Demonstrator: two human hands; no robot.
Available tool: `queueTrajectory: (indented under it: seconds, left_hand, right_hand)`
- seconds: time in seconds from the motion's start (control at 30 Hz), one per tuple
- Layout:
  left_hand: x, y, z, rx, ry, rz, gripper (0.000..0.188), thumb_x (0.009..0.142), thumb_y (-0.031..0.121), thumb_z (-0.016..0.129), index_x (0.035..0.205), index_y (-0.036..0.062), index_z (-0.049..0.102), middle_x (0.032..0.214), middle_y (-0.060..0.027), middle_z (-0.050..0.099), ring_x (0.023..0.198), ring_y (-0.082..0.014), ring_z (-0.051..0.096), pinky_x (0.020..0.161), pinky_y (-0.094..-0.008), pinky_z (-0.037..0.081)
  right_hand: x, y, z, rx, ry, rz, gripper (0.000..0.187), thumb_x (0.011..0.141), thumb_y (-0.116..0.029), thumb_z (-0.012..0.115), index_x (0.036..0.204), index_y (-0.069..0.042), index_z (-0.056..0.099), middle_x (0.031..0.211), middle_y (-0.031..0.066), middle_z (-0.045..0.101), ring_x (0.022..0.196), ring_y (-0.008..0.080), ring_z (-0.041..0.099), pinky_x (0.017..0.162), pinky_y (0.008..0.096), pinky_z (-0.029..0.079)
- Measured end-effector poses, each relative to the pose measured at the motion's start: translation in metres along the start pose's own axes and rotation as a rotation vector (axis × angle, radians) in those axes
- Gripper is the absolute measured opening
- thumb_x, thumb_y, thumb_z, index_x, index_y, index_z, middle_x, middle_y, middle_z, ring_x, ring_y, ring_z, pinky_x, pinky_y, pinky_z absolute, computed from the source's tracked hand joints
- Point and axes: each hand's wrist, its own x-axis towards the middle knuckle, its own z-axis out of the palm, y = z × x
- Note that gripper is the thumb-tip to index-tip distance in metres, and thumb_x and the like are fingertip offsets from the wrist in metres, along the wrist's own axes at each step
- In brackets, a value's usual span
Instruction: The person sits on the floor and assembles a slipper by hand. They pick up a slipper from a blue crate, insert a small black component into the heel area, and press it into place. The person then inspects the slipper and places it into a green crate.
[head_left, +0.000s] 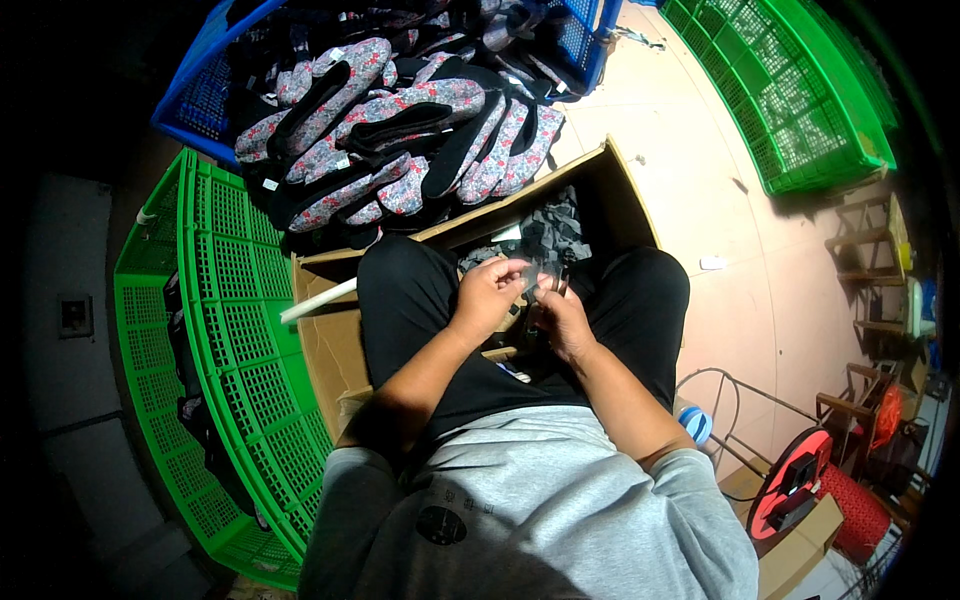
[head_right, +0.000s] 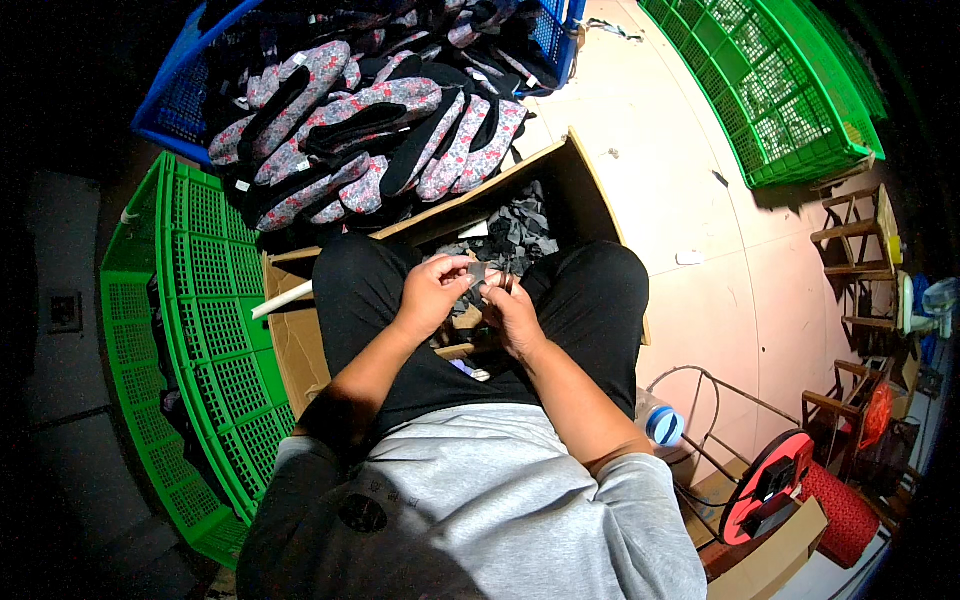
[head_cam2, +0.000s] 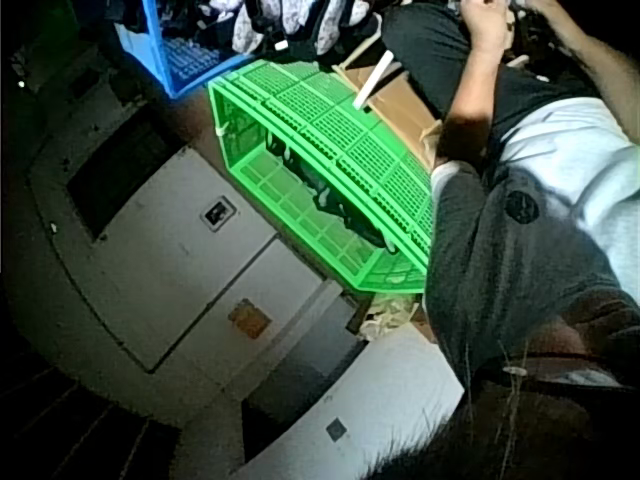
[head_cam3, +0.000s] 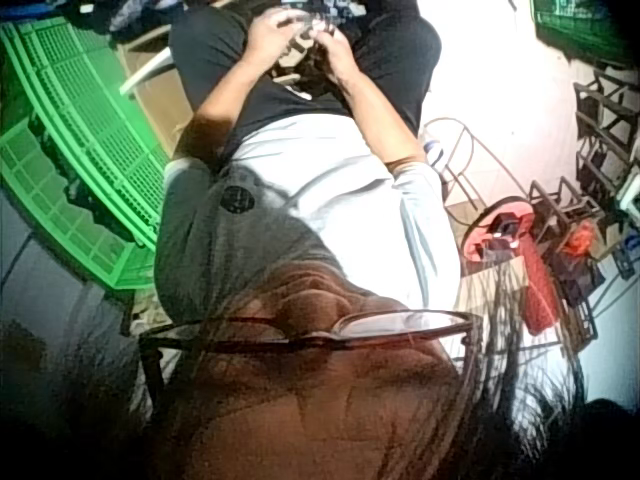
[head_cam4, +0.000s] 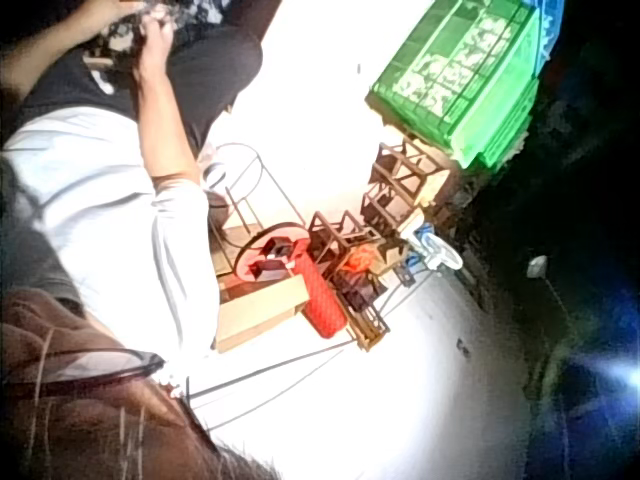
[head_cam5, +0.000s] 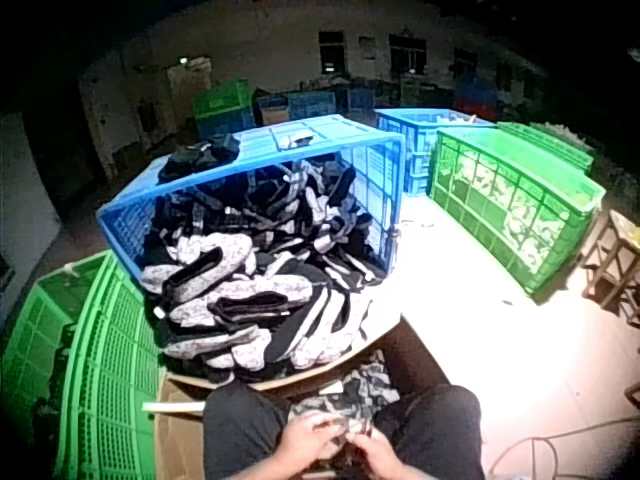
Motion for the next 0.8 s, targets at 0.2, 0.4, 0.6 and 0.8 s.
queueTrajectory:
  seconds: [0.2, 0.4, 0.6, 0.8]
  left_hand:
    - [-0.001, 0.001, -0.002, 0.285, 0.020, 0.321, 0.020, 0.077, 0.000, 0.066, 0.096, 0.0021, 0.070, 0.088, -0.0111, 0.066, 0.083, -0.0252, 0.064, 0.076, -0.0328, 0.050]
    - [-0.002, 0.006, -0.001, 0.402, 0.047, 0.438, 0.019, 0.076, 0.002, 0.067, 0.093, 0.0066, 0.072, 0.088, -0.0095, 0.066, 0.083, -0.0286, 0.063, 0.073, -0.0364, 0.049]
    - [-0.002, 0.006, -0.001, 0.476, 0.044, 0.506, 0.022, 0.073, -0.001, 0.069, 0.092, 0.0081, 0.073, 0.084, -0.0079, 0.064, 0.080, -0.0282, 0.062, 0.070, -0.0368, 0.048]
    - [-0.002, 0.005, -0.001, 0.500, 0.053, 0.522, 0.021, 0.072, -0.002, 0.069, 0.090, 0.0073, 0.072, 0.084, -0.0082, 0.064, 0.080, -0.0287, 0.061, 0.070, -0.0374, 0.049]
  right_hand:
    - [-0.003, -0.005, 0.004, -0.001, 0.081, 0.025, 0.026, 0.084, -0.023, 0.064, 0.109, -0.015, 0.061, 0.080, -0.0065, 0.051, 0.068, 0.0072, 0.046, 0.060, 0.0230, 0.038]
    - [-0.001, -0.003, 0.002, 0.015, 0.100, 0.016, 0.023, 0.087, -0.022, 0.061, 0.109, -0.015, 0.062, 0.084, -0.0079, 0.054, 0.066, 0.0059, 0.047, 0.059, 0.0220, 0.039]
    - [0.004, 0.004, -0.007, 0.035, 0.078, 0.014, 0.022, 0.088, -0.022, 0.060, 0.108, -0.014, 0.063, 0.083, -0.0073, 0.053, 0.068, 0.0061, 0.047, 0.059, 0.0226, 0.040]
    - [0.004, 0.002, -0.003, 0.025, 0.095, 0.021, 0.019, 0.088, -0.020, 0.059, 0.105, -0.012, 0.064, 0.077, -0.0058, 0.054, 0.061, 0.0061, 0.047, 0.055, 0.0222, 0.039]
